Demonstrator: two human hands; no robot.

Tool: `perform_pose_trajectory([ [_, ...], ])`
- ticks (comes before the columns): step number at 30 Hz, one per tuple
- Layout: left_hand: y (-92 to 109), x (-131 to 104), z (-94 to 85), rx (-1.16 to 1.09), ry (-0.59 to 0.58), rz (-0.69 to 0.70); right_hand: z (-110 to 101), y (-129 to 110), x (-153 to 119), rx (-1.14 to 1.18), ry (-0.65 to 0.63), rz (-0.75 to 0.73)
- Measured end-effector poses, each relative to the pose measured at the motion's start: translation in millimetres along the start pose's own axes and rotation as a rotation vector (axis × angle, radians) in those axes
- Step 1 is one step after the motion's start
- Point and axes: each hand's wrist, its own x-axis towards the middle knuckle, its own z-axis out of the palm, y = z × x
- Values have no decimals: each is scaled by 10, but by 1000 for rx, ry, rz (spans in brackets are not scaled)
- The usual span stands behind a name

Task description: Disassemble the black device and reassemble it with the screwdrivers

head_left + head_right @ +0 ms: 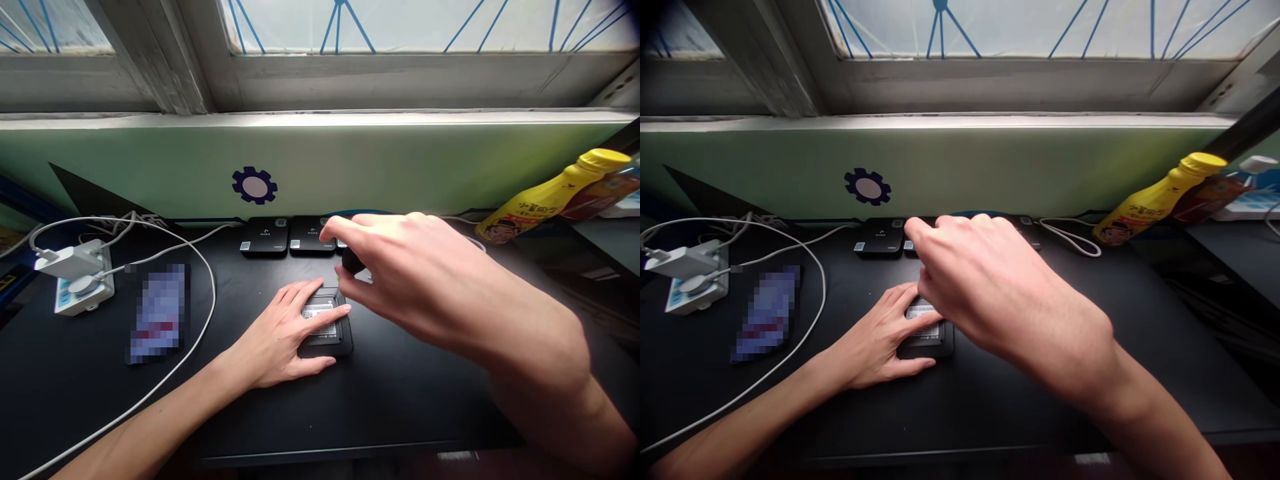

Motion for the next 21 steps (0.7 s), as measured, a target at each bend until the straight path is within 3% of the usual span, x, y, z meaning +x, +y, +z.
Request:
perform_pose_trajectory([
  [3, -3, 1, 4, 10, -5, 2, 18, -8, -14, -29, 55, -12],
  [9, 20, 6, -13, 23, -15, -8, 14, 32, 108, -54, -47, 71],
  [17, -3, 6, 8, 19, -6, -3, 2, 1, -82, 76, 59, -53],
  [21, -8, 6, 5, 19, 2, 12, 39, 10, -6, -73, 3, 79],
])
